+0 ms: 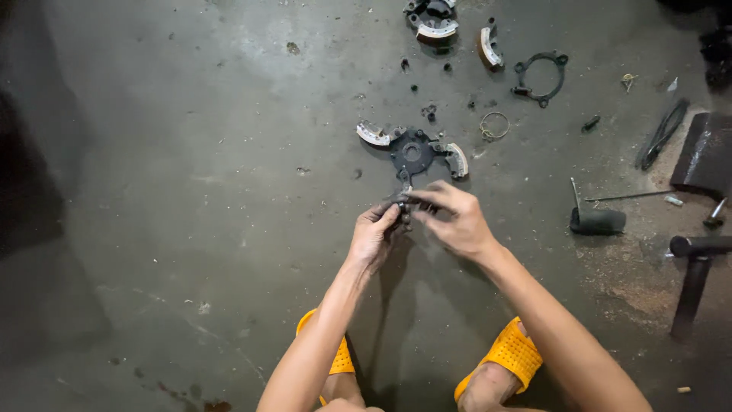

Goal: The person sits on the workshop floor assembling a motorcycle clutch assembly. They hammer a component against a metal block, fit friction pads onto a clutch hub, retrieve a part from a machine bench, and use pliers to press and secure parts into the hub.

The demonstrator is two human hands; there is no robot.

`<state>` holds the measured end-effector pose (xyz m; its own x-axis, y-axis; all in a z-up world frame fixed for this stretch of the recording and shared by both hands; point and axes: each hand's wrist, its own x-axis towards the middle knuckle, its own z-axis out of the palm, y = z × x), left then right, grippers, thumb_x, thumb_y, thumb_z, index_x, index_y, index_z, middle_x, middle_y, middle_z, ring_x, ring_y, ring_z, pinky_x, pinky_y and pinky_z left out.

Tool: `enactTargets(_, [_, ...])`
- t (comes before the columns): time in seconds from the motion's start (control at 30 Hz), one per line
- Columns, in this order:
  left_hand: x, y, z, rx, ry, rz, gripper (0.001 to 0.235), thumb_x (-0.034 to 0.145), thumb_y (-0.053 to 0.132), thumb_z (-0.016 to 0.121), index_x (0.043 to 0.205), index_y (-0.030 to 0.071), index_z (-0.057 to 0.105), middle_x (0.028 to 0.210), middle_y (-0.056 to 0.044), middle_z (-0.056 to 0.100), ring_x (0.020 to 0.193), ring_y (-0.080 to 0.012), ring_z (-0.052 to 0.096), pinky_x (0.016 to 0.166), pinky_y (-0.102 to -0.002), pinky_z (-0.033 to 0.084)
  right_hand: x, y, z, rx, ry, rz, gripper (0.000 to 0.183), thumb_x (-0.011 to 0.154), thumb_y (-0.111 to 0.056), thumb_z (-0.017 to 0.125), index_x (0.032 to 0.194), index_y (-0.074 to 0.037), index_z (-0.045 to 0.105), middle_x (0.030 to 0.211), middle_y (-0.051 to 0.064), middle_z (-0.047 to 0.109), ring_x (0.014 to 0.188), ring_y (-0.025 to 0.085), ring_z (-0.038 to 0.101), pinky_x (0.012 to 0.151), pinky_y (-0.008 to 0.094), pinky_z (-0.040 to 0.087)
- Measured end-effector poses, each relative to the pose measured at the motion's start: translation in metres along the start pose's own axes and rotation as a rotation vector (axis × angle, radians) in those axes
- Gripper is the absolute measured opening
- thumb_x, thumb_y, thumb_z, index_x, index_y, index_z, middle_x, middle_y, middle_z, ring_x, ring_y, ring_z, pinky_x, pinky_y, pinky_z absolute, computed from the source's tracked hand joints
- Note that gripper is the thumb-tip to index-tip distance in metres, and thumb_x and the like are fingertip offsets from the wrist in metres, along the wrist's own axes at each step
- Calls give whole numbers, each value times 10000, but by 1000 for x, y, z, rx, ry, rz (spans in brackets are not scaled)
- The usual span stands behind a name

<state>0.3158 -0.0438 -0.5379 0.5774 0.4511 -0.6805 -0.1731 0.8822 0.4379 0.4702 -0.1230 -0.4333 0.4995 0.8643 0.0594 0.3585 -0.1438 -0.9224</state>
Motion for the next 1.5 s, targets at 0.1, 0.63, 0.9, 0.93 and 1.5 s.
enactTargets(0.1, [2, -9, -2, 157, -3, 48, 171, 913, 67, 781, 1055, -28, 763, 933, -191, 773, 790, -239, 769, 711, -347, 651, -8, 7, 3, -118, -36, -60, 203, 854, -91, 805, 1056, -82, 788, 908, 146, 717, 811, 344, 726, 701, 416, 577])
enactTargets(0.63, [-13, 30, 13, 231, -113, 178, 257, 1072, -10, 397, 1266, -178, 376, 1141, -454, 633, 946, -565, 702, 812, -590, 625, 20, 85, 11, -659, 38, -56, 139, 946, -164, 741, 1074, -123, 707, 895, 72, 663, 819, 310, 726, 704, 425, 603])
enactTargets(0.9, [-9, 18, 2, -5, -118, 166, 242, 1018, 35, 606, 1212, -95, 668, 1042, -221, 736, 864, -263, 733, 767, -434, 668, 18, 88, 8, -647, 97, -52, 104, 955, -135, 737, 1058, -120, 727, 872, 82, 667, 822, 316, 726, 682, 409, 604])
enactTargets(0.93, [-11, 20, 3, -25, -143, 153, 271, 1003, 44, 636, 1236, -89, 676, 1028, -199, 743, 871, -244, 726, 790, -431, 659, 19, 90, 5, -671, 94, -76, 117, 944, -136, 746, 1058, -127, 722, 883, 87, 663, 840, 317, 724, 693, 413, 605])
enactTargets(1.5, [45, 72, 37, 1251, -90, 931, 193, 917, 84, 754, 1100, 118, 704, 952, -91, 652, 897, -318, 712, 709, -397, 618, 38, 94, 3, -792, -103, -103, 241, 835, -146, 791, 953, -88, 588, 918, 119, 598, 855, 377, 696, 736, 477, 586])
